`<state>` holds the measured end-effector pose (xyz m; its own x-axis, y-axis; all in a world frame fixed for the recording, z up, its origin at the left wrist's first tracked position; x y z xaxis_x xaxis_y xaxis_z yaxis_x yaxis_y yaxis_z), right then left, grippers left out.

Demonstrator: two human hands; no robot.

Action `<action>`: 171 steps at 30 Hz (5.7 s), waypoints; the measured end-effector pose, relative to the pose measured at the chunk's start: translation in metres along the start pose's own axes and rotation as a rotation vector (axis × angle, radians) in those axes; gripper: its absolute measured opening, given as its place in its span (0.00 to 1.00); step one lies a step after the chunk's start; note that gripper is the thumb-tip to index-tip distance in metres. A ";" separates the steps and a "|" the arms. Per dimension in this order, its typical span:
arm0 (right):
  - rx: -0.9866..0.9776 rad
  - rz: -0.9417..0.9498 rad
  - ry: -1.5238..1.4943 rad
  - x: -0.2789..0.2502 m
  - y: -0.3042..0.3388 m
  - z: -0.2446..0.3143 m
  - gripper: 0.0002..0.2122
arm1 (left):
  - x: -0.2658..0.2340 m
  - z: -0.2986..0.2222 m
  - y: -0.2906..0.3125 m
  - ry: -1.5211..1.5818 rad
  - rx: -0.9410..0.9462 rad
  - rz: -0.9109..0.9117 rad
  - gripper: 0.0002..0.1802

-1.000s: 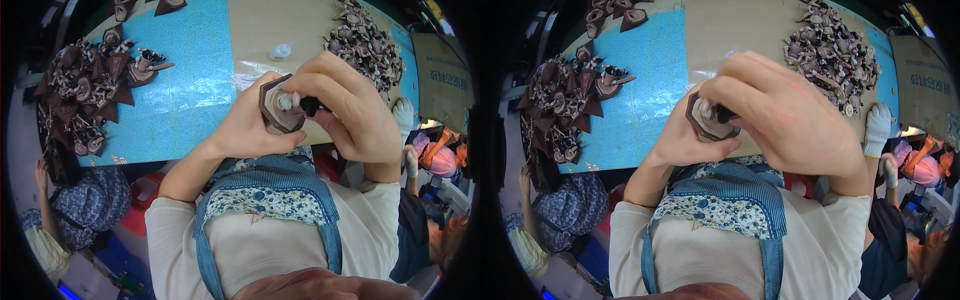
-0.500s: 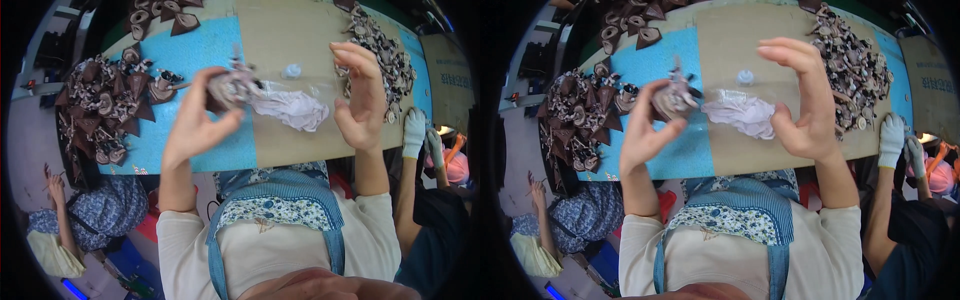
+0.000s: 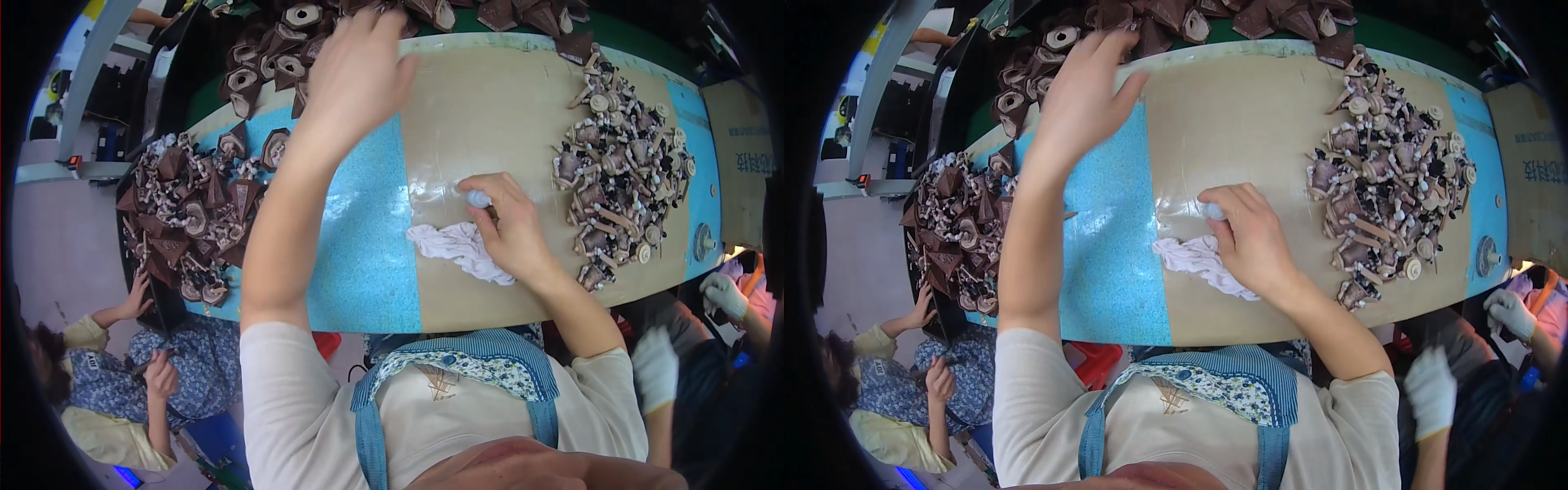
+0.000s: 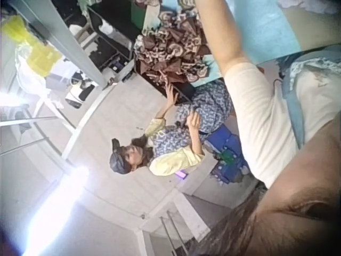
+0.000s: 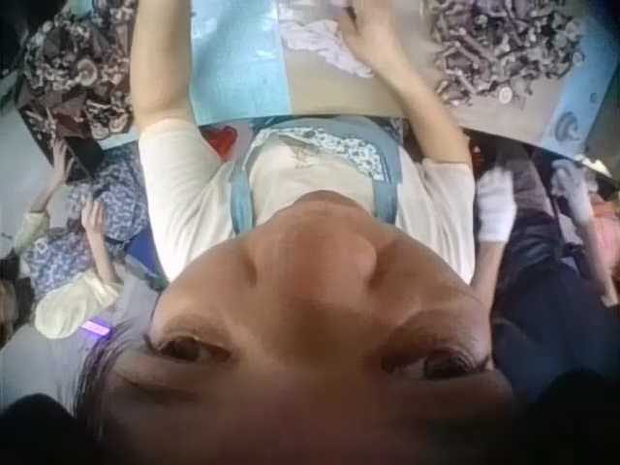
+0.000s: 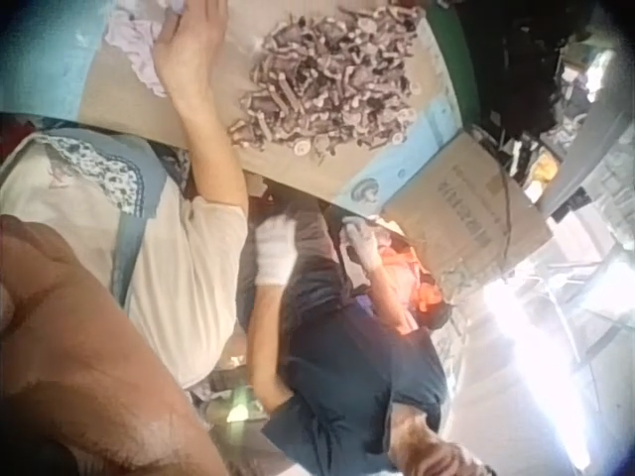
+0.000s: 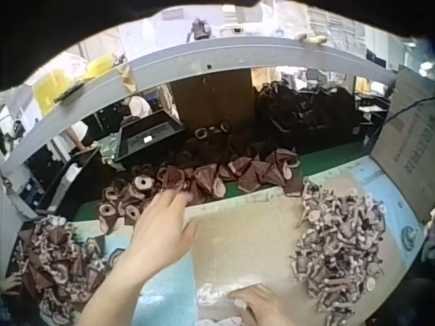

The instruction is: The person assembles figurines by applying glue from a squeeze bottle into the cavity of figurine bases and inserting figurine components into each base by hand.

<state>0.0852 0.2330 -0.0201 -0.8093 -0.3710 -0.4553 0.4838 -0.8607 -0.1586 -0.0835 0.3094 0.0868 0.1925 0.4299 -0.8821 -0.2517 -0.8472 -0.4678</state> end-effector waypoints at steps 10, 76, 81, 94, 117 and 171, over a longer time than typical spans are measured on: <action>0.162 0.018 -0.050 0.002 0.006 -0.013 0.16 | 0.105 0.068 -0.075 0.084 -0.557 0.117 0.32; -0.380 0.059 0.274 -0.067 0.055 0.143 0.16 | 0.011 -0.124 0.182 1.617 -0.544 -0.055 0.40; -0.414 0.070 0.308 -0.063 0.056 0.144 0.16 | 0.011 -0.125 0.181 1.601 -0.512 -0.042 0.40; -0.386 0.046 0.279 -0.064 0.055 0.136 0.15 | 0.018 -0.127 0.181 1.658 -0.611 0.016 0.37; 0.180 -0.070 -0.184 -0.013 -0.013 -0.031 0.14 | -0.042 -0.084 0.162 0.673 -0.247 0.021 0.41; 0.027 0.274 -0.451 -0.075 0.022 0.071 0.14 | 0.005 -0.119 0.168 1.950 -0.547 -0.083 0.38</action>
<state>0.1328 0.2171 0.0727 -0.7203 -0.6915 -0.0542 0.6936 -0.7177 -0.0617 -0.0116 0.1317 0.0102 0.8428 -0.0611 0.5348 -0.0060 -0.9946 -0.1040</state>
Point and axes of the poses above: each hand's wrist, its own y-axis away from the middle knuckle, its own x-axis out of the palm, z = x × y, the point moved 9 cm from there along -y, towards the middle knuckle, and after that the axes turned 5 degrees about x, right-handed, at the moved point
